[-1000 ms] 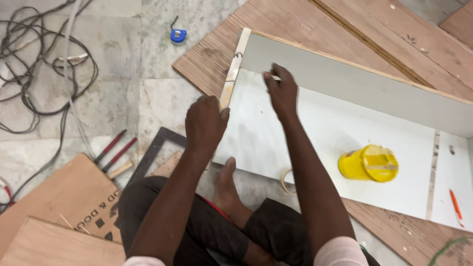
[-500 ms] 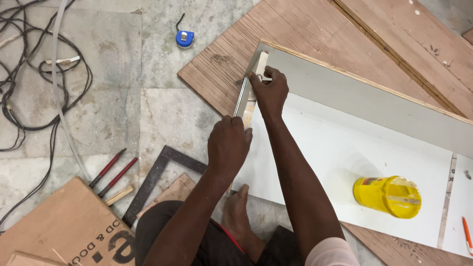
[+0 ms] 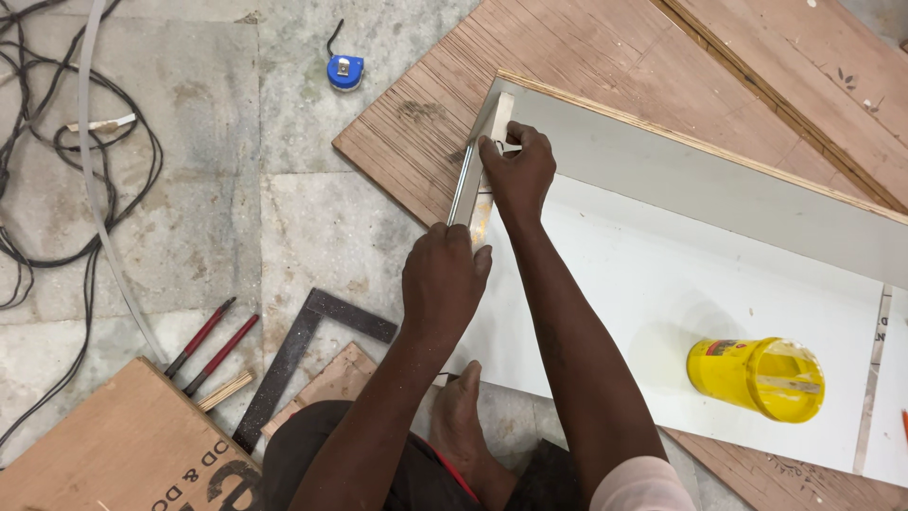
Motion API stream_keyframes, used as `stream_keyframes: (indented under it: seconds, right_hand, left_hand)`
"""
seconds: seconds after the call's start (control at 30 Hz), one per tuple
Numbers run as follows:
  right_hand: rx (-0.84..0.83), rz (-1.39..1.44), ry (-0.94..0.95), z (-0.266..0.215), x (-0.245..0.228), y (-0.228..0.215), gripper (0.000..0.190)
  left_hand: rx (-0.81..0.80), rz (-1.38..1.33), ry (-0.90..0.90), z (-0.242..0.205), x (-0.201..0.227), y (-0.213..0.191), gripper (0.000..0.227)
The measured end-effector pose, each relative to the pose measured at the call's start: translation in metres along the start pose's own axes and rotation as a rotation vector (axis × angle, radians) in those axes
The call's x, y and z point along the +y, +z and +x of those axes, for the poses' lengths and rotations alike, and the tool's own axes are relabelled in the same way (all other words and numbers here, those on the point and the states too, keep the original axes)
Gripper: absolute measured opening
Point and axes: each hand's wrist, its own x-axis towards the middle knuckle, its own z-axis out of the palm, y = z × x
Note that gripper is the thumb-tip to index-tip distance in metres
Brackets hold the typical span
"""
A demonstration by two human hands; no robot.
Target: The person applies glue to a white wooden strip using a small stick and then attaches it to the edge of a white wooden box. The person is sitting on the floor during the process.
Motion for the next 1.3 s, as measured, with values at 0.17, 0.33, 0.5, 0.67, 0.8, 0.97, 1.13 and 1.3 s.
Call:
stream_keyframes:
  seconds: [0.17,0.33,0.5,0.67,0.8,0.97,1.13,1.3]
  right_hand:
    - [-0.006,-0.035,-0.011,0.001,0.005,0.003,0.046]
    - [-0.004,-0.042,-0.016,-0.001,0.007,0.007,0.045]
    - [-0.002,-0.048,-0.01,-0.002,0.005,0.008,0.045]
    - [0.01,-0.034,-0.019,-0.004,0.003,0.008,0.042]
    - [0.035,-0.017,-0.027,-0.005,0.005,0.011,0.039]
    - [0.104,-0.022,-0.18,-0.006,0.017,0.018,0.036]
    - [0.09,-0.01,-0.093,-0.005,0.019,0.023,0.036]
    - [0.17,-0.019,-0.228,-0.006,0.022,0.028,0.031]
  left_hand:
    - [-0.021,-0.007,-0.013,0.003,-0.001,0.001,0.032]
    - [-0.042,-0.019,-0.032,0.005,-0.003,-0.003,0.032]
    - [-0.082,-0.009,-0.046,0.007,-0.005,-0.003,0.031]
    - [-0.124,-0.002,-0.049,0.007,-0.006,-0.001,0.031]
    - [-0.12,0.006,-0.026,0.006,-0.007,0.0,0.031]
    - [-0.095,0.015,-0.016,0.004,-0.01,0.0,0.031]
    - [-0.062,0.032,0.03,0.004,-0.016,-0.001,0.032]
    - [-0.067,0.03,0.039,0.003,-0.018,-0.002,0.031]
